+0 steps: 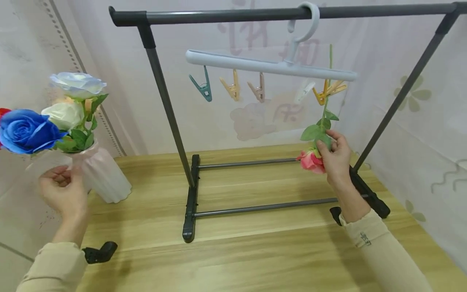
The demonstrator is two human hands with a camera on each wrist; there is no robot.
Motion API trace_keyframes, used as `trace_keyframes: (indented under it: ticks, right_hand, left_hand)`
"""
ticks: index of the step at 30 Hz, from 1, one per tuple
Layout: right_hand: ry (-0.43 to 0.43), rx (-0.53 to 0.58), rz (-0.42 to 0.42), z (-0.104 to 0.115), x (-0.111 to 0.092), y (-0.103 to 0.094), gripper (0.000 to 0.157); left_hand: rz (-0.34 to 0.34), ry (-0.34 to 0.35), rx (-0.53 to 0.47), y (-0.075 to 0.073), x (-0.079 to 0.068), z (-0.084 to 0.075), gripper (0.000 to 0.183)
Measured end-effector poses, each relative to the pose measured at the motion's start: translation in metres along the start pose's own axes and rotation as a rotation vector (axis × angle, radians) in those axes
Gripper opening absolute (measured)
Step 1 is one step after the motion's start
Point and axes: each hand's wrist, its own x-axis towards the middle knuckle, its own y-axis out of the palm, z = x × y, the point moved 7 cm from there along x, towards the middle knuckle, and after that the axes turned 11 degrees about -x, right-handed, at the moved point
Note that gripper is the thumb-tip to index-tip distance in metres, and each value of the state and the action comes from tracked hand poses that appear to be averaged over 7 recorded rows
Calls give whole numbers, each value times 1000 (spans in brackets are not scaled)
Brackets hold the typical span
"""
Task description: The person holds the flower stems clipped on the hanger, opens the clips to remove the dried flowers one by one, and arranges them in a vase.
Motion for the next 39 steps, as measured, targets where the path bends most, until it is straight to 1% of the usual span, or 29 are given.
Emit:
trace_keyframes:
  ticks: [2,4,6,7,9,11,13,15,16,18,19,20,23,25,27,29,32,35,37,39]
  right_hand:
    - [-19,-13,2,2,1,1,38]
    - [-31,-28,5,3,1,1,38]
    - [-35,-35,10,3,0,1,38]
    - [-34,-40,13,3,-1,1,38]
    - [-29,-49,16,3,-2,-1,38]
    - [-23,-49,23,3,-4,-2,39]
    - [-27,-65,27,5,-6,-3,39]
    - [-39,-76,30,6,-8,-3,38]
    - [-42,-68,32,6,-10,-3,38]
    - [-57,-69,41,7,-13,-3,38]
    - [-67,-72,48,8,-16,-2,38]
    - [-72,-67,57,8,-18,-2,38]
    - [-86,-68,87,9,-24,0,40]
    - [-92,-79,100,8,-27,0,41]
    - [-102,-94,108,8,-31,0,41]
    - [-115,-114,118,8,-35,0,41]
    - [-138,-126,130,10,-40,1,40]
    - [-159,-123,140,12,-46,4,39]
    - [-176,-109,142,14,-49,6,37]
    - [-192,-86,141,15,-51,6,36]
  left_hand:
    - [54,35,50,1,-21,5,18]
    - [136,71,66,8,-43,8,14]
    - [244,111,66,21,-68,6,6]
    - [307,139,57,30,-80,4,2]
    - [448,201,30,53,-105,-3,6]
    - [592,272,-21,78,-130,-13,12]
    - [730,356,-85,104,-155,-26,11]
    - [849,429,-133,131,-180,-39,13]
    - [901,468,-158,144,-192,-46,15]
    - [990,520,-194,169,-214,-60,20]
    - [1032,531,-209,182,-225,-66,20]
    - [1080,528,-226,194,-235,-73,18]
    - [1193,521,-251,230,-261,-93,19]
    - [1258,513,-246,255,-276,-107,21]
    - [1300,536,-214,280,-290,-122,25]
    - [1328,562,-175,304,-302,-137,28]
    - [1340,619,-103,334,-318,-155,34]
    - [1340,634,-29,355,-331,-165,38]
    - [1326,635,24,365,-337,-167,41]
    - [1308,616,59,371,-342,-167,43]
